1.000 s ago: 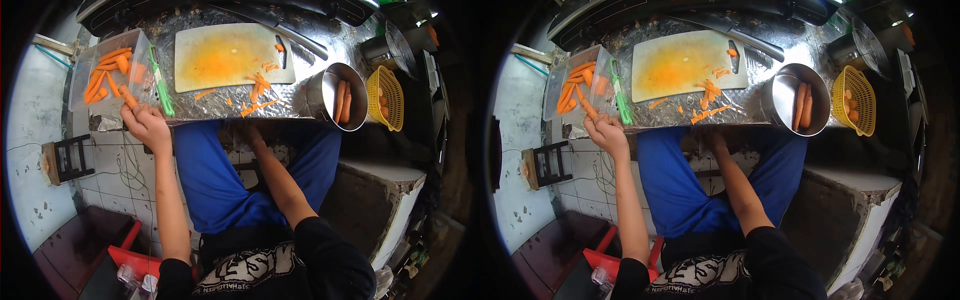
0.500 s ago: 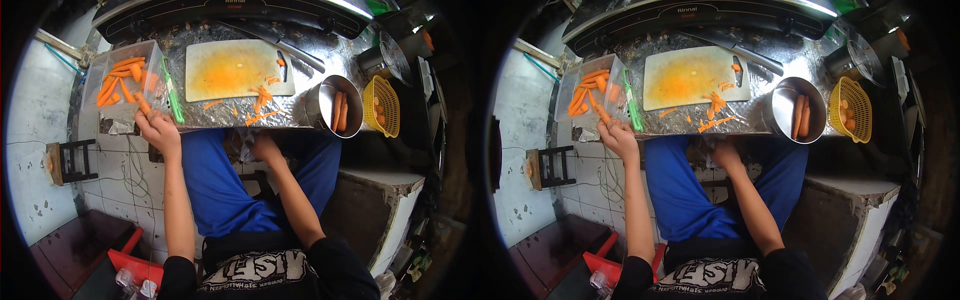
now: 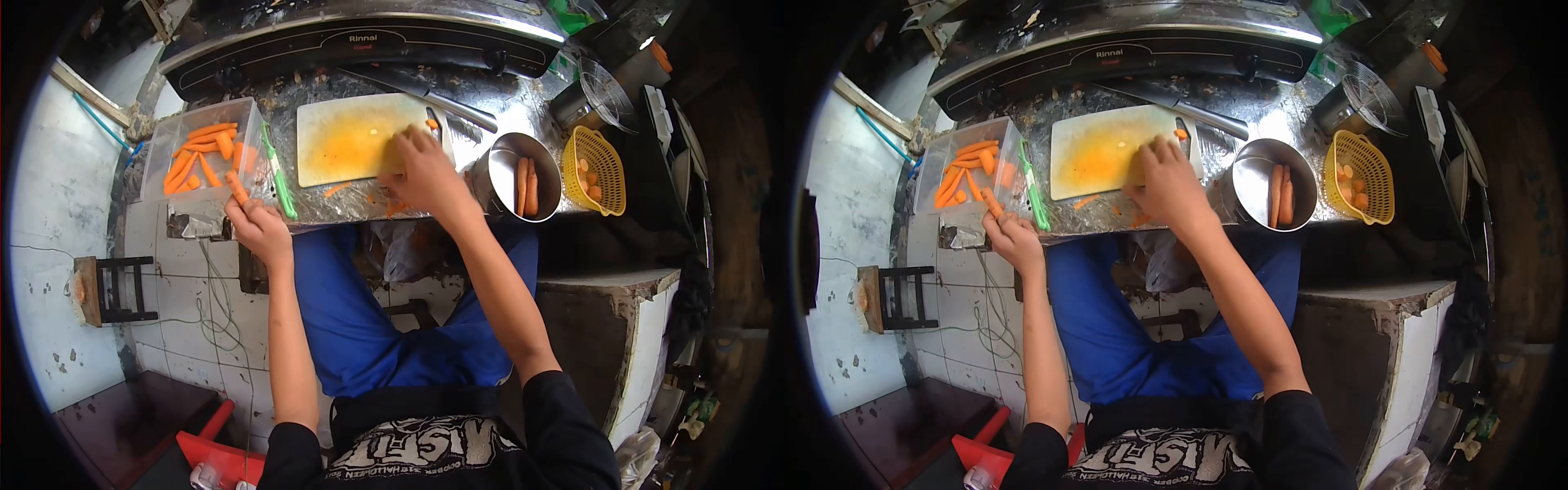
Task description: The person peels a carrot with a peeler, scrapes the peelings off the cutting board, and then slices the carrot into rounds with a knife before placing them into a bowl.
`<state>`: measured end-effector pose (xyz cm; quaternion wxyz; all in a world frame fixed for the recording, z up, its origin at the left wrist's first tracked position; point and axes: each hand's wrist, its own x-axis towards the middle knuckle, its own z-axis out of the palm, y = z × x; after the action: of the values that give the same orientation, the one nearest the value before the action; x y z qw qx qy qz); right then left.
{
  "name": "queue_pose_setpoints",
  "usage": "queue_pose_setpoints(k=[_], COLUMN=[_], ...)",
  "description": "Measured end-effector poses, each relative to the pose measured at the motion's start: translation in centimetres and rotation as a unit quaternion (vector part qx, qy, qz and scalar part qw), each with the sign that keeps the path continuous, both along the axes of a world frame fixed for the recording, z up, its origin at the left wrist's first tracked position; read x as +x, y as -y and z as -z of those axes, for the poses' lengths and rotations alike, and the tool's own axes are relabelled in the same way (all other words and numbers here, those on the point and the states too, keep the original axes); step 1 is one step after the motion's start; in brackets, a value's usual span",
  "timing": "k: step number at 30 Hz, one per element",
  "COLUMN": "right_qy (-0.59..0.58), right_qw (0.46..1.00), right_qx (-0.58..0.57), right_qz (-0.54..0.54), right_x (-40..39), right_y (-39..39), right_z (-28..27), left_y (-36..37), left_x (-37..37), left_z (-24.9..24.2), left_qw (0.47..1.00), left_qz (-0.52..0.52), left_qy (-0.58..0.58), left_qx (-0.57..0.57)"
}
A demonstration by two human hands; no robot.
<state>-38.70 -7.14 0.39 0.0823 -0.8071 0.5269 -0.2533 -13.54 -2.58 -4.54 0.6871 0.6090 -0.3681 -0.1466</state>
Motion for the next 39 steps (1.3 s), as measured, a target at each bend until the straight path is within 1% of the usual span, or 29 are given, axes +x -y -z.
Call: queue_pose_setpoints(k=[1,4,6,8,9,11,12,14,15,17,18,20,24,27,29,30,32,33,34,35,36,38,39], right_qy=[-0.015,-0.022,-0.023,0.005,0.004,0.052,0.044,-0.054,-0.052,-0.111,-0.112,-0.158,-0.158,-0.141,-0.143,-0.144,-0.050,-0.051,-0.048,-0.044,-0.045,-0.050,-0.041], right_qw=[1.000,0.999,0.999,0.999,0.999,0.992,0.993,0.986,0.986,0.978,0.978,0.963,0.964,0.963,0.968,0.968,0.982,0.982,0.994,0.992,0.992,0.999,0.999], right_qx=[-0.004,0.005,-0.016,0.034,0.030,0.076,0.016,0.060,0.059,0.076,0.076,0.113,0.109,0.131,0.093,0.094,0.062,0.066,-0.027,-0.121,-0.120,0.006,0.000], right_qz=[-0.020,-0.023,-0.018,-0.027,-0.027,0.086,0.105,0.145,0.148,0.161,0.161,0.189,0.184,0.187,0.183,0.181,0.172,0.171,0.092,0.012,0.013,0.010,0.003], right_x=[0.0,-0.3,-0.5,-0.8,-1.0,-1.5,-2.0,-2.6,-2.6,-2.3,-2.1,-1.6,-2.0,-2.4,-2.4,-2.3,-1.9,-1.9,-2.1,-2.4,-2.3,-1.8,-1.8], right_y=[-0.4,-2.1,-3.0,-3.5,-3.1,-1.4,0.3,3.5,4.4,5.7,5.9,6.3,6.6,6.9,6.6,6.2,5.3,5.0,4.7,4.5,4.0,2.6,1.7], right_z=[0.2,0.1,-0.2,-1.0,-1.8,-3.3,-2.8,-2.2,-2.4,-2.6,-3.0,-3.8,-3.4,-2.9,-2.8,-3.3,-4.2,-3.4,-2.2,-1.2,-1.1,-0.8,-0.8], left_y=[0.0,-0.1,-0.3,-0.1,0.0,0.0,0.0,-0.3,-0.2,0.0,-0.1,-0.1,0.0,0.0,-0.1,0.0,0.1,0.1,0.0,0.0,0.0,0.2,0.2], left_x=[0.1,0.1,0.2,0.2,0.3,0.2,0.0,-0.1,-0.1,0.1,0.0,0.1,-0.1,-0.1,-0.1,0.0,0.1,-0.1,-0.2,-0.2,-0.1,-0.1,-0.1], left_z=[0.1,0.1,0.0,0.1,0.5,0.4,0.0,-0.2,-0.1,0.0,0.0,0.0,-0.1,-0.1,0.0,0.1,0.2,-0.1,-0.2,0.0,0.1,0.3,0.3], left_qw=[1.000,1.000,1.000,1.000,1.000,1.000,1.000,1.000,1.000,1.000,1.000,1.000,1.000,1.000,1.000,1.000,1.000,1.000,1.000,1.000,1.000,1.000,1.000], left_qz=[0.002,0.002,-0.001,-0.001,0.000,-0.001,-0.001,0.003,0.003,0.004,0.007,0.006,-0.001,0.004,0.005,0.005,0.001,-0.002,-0.003,-0.002,-0.005,-0.009,-0.008], left_qy=[-0.005,-0.013,-0.005,0.001,0.008,0.013,0.003,-0.005,-0.007,-0.008,-0.010,-0.013,0.002,-0.003,-0.012,-0.009,-0.005,-0.003,-0.002,-0.002,-0.002,-0.003,-0.004], left_qx=[0.005,0.008,0.013,0.014,0.010,0.005,0.007,0.011,0.009,0.006,0.006,0.007,0.001,0.004,0.007,-0.001,-0.008,-0.005,-0.003,-0.002,-0.009,-0.016,-0.017])
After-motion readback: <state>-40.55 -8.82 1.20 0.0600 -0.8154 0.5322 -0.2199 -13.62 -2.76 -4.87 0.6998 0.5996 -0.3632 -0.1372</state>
